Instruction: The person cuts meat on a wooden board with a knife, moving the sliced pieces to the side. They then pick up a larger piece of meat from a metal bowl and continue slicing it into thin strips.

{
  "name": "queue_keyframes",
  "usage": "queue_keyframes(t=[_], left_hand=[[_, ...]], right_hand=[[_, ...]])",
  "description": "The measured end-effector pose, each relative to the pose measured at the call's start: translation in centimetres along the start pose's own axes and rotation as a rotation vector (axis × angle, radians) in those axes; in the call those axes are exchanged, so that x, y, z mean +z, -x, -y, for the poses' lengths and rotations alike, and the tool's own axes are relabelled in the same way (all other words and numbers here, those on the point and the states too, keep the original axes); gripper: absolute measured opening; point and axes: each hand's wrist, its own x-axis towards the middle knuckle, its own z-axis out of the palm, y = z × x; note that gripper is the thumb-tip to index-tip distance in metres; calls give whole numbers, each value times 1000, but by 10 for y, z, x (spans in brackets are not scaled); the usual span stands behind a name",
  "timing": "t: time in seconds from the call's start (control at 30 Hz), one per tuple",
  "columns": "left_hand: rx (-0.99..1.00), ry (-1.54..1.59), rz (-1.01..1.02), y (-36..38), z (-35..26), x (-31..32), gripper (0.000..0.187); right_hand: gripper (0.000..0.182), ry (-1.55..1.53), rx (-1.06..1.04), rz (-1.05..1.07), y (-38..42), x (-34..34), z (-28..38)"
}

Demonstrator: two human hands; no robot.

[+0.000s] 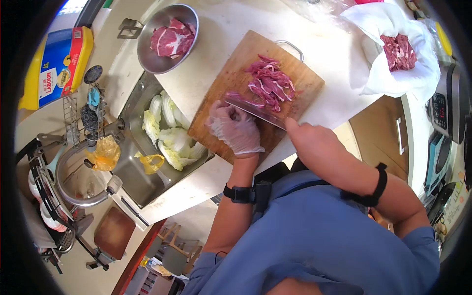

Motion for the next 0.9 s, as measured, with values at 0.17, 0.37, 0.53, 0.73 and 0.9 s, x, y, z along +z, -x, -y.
queue_keyframes(t=[0.17, 0.37, 0.53, 0.73, 0.9], left_hand=[[27, -14, 24, 0, 2, -1, 17], [28, -42, 40, 4, 3, -3, 17], [-33, 85, 77, 1, 2, -7, 19], [110, -99, -41, 4, 11, 0, 15], [103, -119, -53, 5, 5, -3, 14]], right_hand=[[16, -76, -152, -86, -54, 12, 9], [13, -44, -1, -70, -25, 21, 8], [13, -71, -34, -62, -65, 25, 29], [13, 11, 3, -68, -15, 12, -3], [19, -12, 49, -97, -19, -6, -12]])
